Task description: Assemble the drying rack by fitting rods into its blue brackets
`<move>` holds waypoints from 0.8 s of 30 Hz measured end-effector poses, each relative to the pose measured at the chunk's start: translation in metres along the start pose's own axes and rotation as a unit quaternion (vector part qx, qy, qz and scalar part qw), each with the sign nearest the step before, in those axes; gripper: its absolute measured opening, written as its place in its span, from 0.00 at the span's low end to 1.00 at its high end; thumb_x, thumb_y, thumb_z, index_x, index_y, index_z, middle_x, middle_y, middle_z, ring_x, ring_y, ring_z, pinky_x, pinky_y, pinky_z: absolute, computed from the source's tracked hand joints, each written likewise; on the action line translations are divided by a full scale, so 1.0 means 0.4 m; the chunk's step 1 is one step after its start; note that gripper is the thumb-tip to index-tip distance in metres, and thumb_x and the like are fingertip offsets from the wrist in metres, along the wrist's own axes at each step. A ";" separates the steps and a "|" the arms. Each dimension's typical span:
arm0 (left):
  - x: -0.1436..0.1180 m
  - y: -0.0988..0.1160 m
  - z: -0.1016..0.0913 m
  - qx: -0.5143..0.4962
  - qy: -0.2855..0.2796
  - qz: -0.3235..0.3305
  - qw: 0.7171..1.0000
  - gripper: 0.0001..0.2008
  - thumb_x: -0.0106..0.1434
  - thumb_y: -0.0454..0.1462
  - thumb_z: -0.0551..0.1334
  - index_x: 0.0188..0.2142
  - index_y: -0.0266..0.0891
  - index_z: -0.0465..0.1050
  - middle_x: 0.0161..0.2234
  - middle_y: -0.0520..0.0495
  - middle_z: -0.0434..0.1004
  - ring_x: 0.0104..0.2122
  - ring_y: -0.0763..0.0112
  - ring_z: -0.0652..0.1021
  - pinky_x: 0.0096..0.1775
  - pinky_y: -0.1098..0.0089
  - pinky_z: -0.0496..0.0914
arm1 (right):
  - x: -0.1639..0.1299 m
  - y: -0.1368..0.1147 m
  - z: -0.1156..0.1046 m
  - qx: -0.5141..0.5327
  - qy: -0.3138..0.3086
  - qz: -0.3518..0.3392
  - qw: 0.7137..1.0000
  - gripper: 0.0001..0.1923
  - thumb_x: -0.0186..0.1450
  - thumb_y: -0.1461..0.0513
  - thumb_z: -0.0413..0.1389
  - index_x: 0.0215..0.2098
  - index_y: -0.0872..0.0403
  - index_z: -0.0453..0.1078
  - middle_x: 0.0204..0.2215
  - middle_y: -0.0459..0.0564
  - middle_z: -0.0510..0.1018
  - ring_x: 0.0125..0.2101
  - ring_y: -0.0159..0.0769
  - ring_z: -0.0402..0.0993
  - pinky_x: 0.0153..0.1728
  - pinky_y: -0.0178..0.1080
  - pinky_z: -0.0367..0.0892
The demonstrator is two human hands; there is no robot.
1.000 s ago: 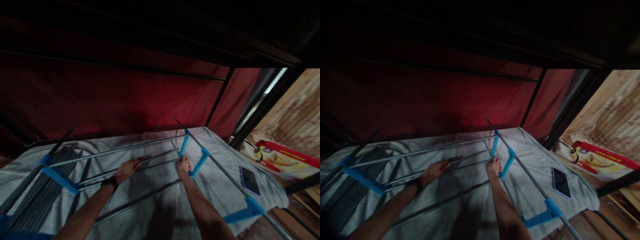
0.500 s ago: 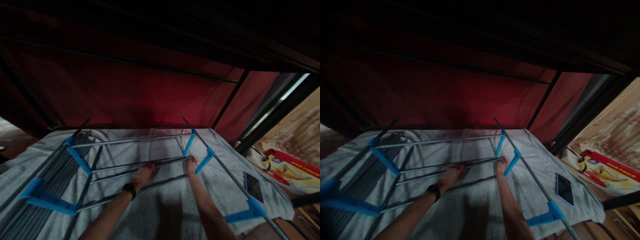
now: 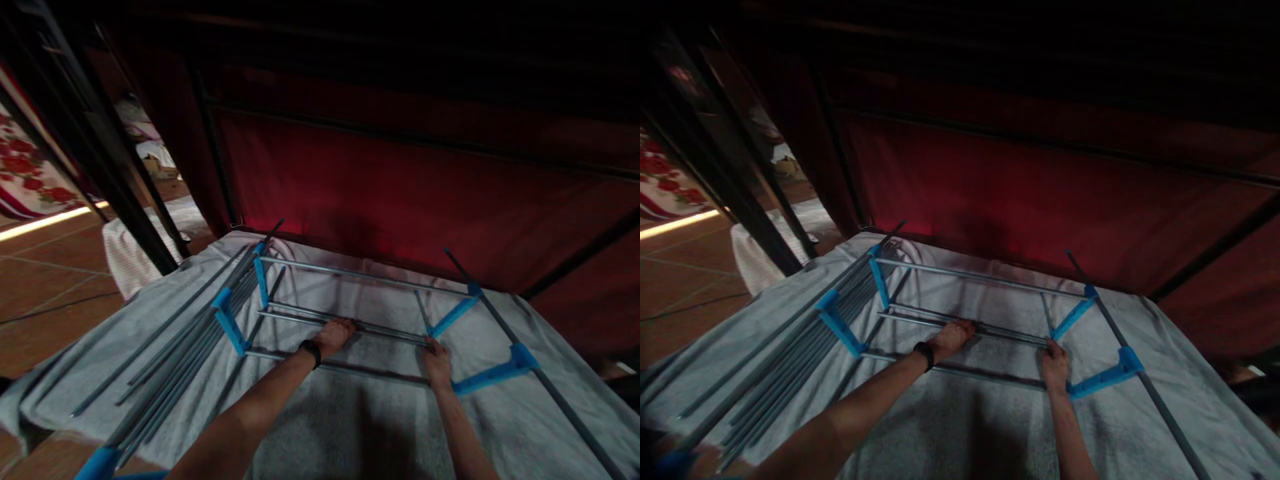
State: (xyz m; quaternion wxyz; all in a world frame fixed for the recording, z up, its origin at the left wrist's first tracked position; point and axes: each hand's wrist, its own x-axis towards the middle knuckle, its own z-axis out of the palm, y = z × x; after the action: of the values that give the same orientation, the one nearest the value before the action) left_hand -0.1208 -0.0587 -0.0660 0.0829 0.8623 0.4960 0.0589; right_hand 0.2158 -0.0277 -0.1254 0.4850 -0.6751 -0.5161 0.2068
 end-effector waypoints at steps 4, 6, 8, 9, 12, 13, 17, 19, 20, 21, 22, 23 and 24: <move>-0.005 -0.010 0.000 0.001 -0.002 0.007 1.000 0.17 0.66 0.26 0.52 0.51 0.35 0.71 0.51 0.39 0.76 0.51 0.60 0.76 0.55 0.62 0.66 | -0.018 0.001 0.015 -0.074 -0.057 -0.086 0.992 0.22 0.53 0.55 0.52 0.42 0.53 0.76 0.46 0.57 0.73 0.47 0.50 0.72 0.58 0.53 0.63; -0.004 -0.008 -0.010 0.002 0.005 0.006 1.000 0.19 0.66 0.26 0.51 0.54 0.34 0.70 0.53 0.38 0.75 0.53 0.60 0.75 0.56 0.62 0.65 | -0.020 -0.001 0.024 -0.101 -0.070 -0.135 0.983 0.23 0.56 0.56 0.50 0.46 0.53 0.76 0.49 0.58 0.72 0.49 0.49 0.72 0.59 0.53 0.63; -0.004 -0.004 -0.028 0.002 0.018 0.005 1.000 0.22 0.66 0.25 0.50 0.57 0.35 0.68 0.56 0.38 0.73 0.54 0.60 0.75 0.57 0.60 0.64 | -0.017 -0.007 0.026 -0.119 -0.063 -0.153 0.979 0.24 0.58 0.57 0.48 0.49 0.54 0.75 0.50 0.59 0.72 0.50 0.49 0.71 0.59 0.53 0.63; -0.006 -0.001 -0.039 0.001 0.024 0.006 1.000 0.23 0.66 0.25 0.50 0.58 0.36 0.67 0.57 0.39 0.72 0.54 0.60 0.75 0.57 0.60 0.64 | -0.016 -0.013 0.025 -0.125 -0.058 -0.155 0.978 0.24 0.59 0.58 0.47 0.50 0.54 0.74 0.51 0.59 0.72 0.50 0.49 0.71 0.58 0.54 0.64; -0.018 0.003 -0.076 -0.003 0.038 -0.001 0.999 0.28 0.64 0.25 0.51 0.62 0.42 0.64 0.58 0.43 0.72 0.54 0.61 0.74 0.57 0.60 0.65 | -0.019 -0.049 0.017 -0.110 -0.053 -0.162 0.979 0.24 0.59 0.60 0.46 0.51 0.53 0.74 0.52 0.57 0.72 0.52 0.46 0.70 0.59 0.52 0.64; -0.023 0.001 -0.087 -0.003 0.040 -0.010 0.999 0.29 0.64 0.25 0.51 0.63 0.43 0.64 0.57 0.43 0.73 0.54 0.61 0.74 0.57 0.61 0.66 | -0.023 -0.067 0.015 -0.095 -0.052 -0.171 0.979 0.24 0.59 0.61 0.46 0.51 0.52 0.73 0.52 0.55 0.72 0.53 0.44 0.70 0.60 0.51 0.63; -0.037 -0.032 -0.117 0.008 0.036 -0.056 0.998 0.29 0.65 0.25 0.49 0.64 0.42 0.63 0.54 0.41 0.75 0.52 0.61 0.76 0.55 0.62 0.67 | -0.036 -0.137 0.024 -0.023 -0.022 -0.185 0.982 0.25 0.59 0.63 0.46 0.53 0.52 0.70 0.55 0.55 0.69 0.57 0.42 0.67 0.61 0.49 0.61; -0.037 -0.057 -0.121 0.011 0.040 -0.082 0.996 0.28 0.66 0.25 0.49 0.64 0.41 0.64 0.56 0.39 0.74 0.52 0.61 0.76 0.56 0.62 0.67 | -0.034 -0.153 0.031 0.005 0.032 -0.139 0.990 0.26 0.58 0.64 0.47 0.55 0.52 0.67 0.57 0.57 0.67 0.55 0.42 0.68 0.59 0.48 0.63; -0.036 -0.068 -0.121 0.007 0.043 -0.089 0.995 0.27 0.67 0.26 0.48 0.63 0.40 0.65 0.55 0.38 0.74 0.52 0.61 0.76 0.55 0.62 0.68 | -0.031 -0.154 0.033 0.015 0.060 -0.107 0.992 0.27 0.58 0.63 0.48 0.56 0.53 0.65 0.57 0.58 0.66 0.53 0.42 0.69 0.58 0.47 0.64; -0.034 -0.076 -0.120 0.000 0.044 -0.093 0.995 0.26 0.68 0.27 0.47 0.63 0.40 0.65 0.55 0.38 0.75 0.52 0.62 0.76 0.55 0.63 0.68 | -0.027 -0.150 0.033 0.022 0.086 -0.076 0.993 0.28 0.58 0.63 0.48 0.57 0.54 0.63 0.57 0.59 0.65 0.51 0.42 0.70 0.57 0.47 0.65; -0.032 -0.081 -0.120 -0.007 0.045 -0.093 0.995 0.25 0.69 0.28 0.47 0.63 0.40 0.65 0.54 0.38 0.75 0.51 0.62 0.77 0.55 0.63 0.69 | -0.021 -0.144 0.032 0.026 0.106 -0.050 0.993 0.29 0.58 0.62 0.48 0.58 0.55 0.61 0.57 0.61 0.65 0.50 0.43 0.70 0.57 0.47 0.64; -0.030 -0.083 -0.119 -0.012 0.045 -0.090 0.995 0.25 0.70 0.30 0.47 0.63 0.40 0.66 0.53 0.38 0.76 0.50 0.62 0.77 0.54 0.63 0.69 | -0.013 -0.135 0.030 0.028 0.119 -0.032 0.992 0.30 0.58 0.62 0.48 0.59 0.56 0.59 0.57 0.62 0.64 0.51 0.44 0.70 0.57 0.47 0.64; -0.026 -0.082 -0.119 -0.014 0.047 -0.086 0.995 0.24 0.70 0.31 0.47 0.63 0.41 0.66 0.52 0.39 0.76 0.50 0.62 0.77 0.54 0.63 0.69 | -0.003 -0.126 0.027 0.029 0.124 -0.023 0.992 0.30 0.58 0.62 0.48 0.59 0.57 0.59 0.58 0.62 0.64 0.52 0.45 0.68 0.58 0.48 0.63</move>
State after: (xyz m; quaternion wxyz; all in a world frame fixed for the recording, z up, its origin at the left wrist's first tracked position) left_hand -0.1624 -0.0475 -0.0263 0.0765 0.8117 0.5706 0.0987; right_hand 0.1822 -0.0243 -0.0868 0.5692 -0.6693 -0.4609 0.1248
